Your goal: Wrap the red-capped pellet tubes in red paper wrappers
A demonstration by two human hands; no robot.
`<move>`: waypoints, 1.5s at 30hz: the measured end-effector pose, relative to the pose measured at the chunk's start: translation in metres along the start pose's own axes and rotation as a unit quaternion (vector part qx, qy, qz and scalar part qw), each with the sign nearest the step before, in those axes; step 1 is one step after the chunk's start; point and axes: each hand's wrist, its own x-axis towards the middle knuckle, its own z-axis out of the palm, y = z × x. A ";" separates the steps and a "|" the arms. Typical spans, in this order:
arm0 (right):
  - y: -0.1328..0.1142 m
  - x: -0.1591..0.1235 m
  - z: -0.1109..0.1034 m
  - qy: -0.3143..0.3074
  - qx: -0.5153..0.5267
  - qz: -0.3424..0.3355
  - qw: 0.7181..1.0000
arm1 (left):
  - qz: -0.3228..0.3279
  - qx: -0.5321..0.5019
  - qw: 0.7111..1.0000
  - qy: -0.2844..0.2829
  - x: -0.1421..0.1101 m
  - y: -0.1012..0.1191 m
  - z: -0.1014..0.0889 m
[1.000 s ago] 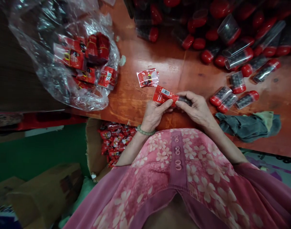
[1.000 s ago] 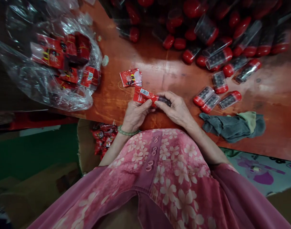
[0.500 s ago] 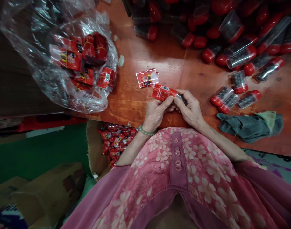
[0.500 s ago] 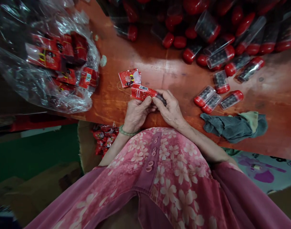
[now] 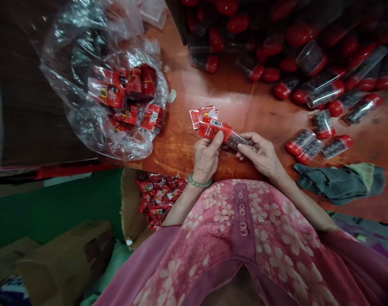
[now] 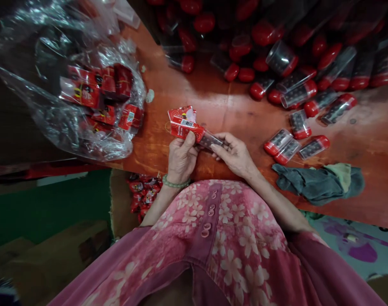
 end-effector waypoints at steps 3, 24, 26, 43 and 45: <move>0.002 0.001 0.000 0.018 0.005 -0.005 1.000 | 0.015 -0.008 1.000 0.004 0.000 0.001 0.004; 0.003 0.009 0.016 -0.011 0.048 -0.011 0.999 | -0.008 -0.004 0.999 -0.041 0.001 0.004 0.014; 0.002 0.010 0.016 -0.001 0.057 -0.008 0.998 | -0.028 0.014 0.998 -0.056 0.002 0.004 0.012; 0.004 0.020 0.022 0.036 0.122 -0.011 0.992 | -0.055 0.025 0.996 -0.059 0.001 -0.004 0.024; 0.004 0.021 0.020 0.020 0.131 -0.009 0.991 | -0.060 0.024 0.996 -0.054 0.002 -0.002 0.023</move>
